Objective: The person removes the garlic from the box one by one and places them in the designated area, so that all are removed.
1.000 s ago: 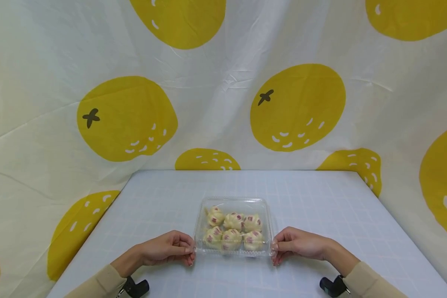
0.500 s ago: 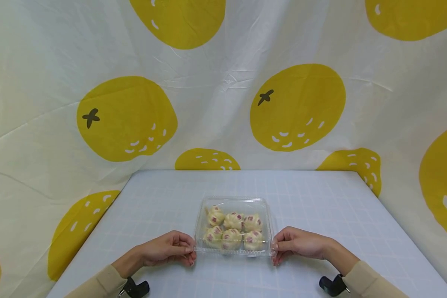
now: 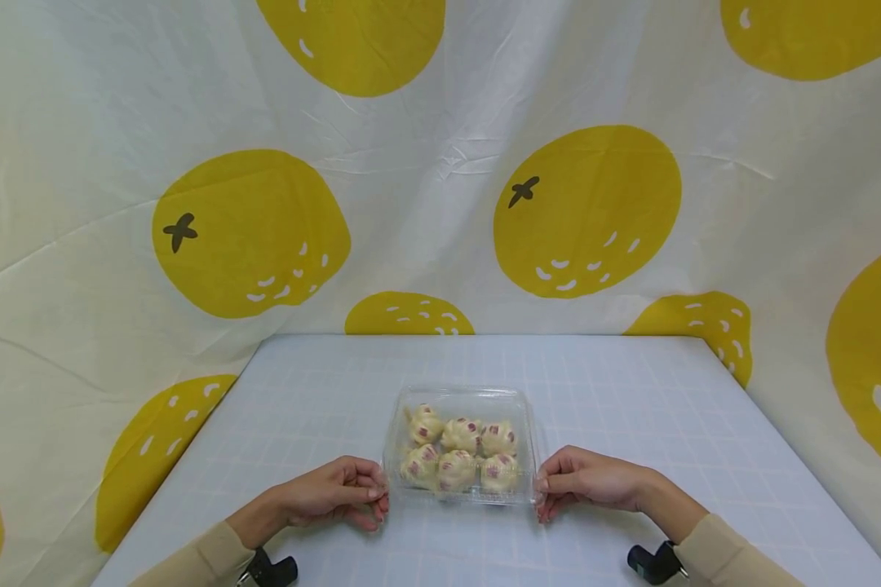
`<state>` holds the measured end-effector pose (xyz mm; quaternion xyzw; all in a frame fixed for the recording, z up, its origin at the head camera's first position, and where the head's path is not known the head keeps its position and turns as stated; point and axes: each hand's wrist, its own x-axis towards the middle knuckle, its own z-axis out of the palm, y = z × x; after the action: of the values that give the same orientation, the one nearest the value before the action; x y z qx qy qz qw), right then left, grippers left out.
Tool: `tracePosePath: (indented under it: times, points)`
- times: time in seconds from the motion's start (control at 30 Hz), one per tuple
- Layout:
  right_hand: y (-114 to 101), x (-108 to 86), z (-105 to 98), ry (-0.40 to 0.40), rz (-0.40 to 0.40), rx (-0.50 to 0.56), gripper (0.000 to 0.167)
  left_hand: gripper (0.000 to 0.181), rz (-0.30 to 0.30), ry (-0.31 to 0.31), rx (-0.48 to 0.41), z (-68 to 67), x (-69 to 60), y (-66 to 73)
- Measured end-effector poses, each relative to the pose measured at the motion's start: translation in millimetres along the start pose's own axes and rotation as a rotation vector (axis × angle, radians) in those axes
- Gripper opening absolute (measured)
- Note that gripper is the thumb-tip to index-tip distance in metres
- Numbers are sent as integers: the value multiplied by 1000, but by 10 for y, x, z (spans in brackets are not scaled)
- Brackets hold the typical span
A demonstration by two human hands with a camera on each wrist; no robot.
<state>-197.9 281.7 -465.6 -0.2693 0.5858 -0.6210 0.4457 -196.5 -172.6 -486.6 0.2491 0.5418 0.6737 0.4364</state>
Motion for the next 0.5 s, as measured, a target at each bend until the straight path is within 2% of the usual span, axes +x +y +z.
tracePosePath:
  times: [0.1, 0.2, 0.5]
  points:
    - [18, -2, 4, 0, -1, 18, 34, 27, -14, 4, 12, 2, 0, -3]
    - [20, -6, 11, 3, 9, 11, 36, 24, -26, 16, 39, 5, -3, 9]
    - [-37, -18, 19, 45, 50, -119, 37, 42, -15, 47, 153, -2, -8, 92]
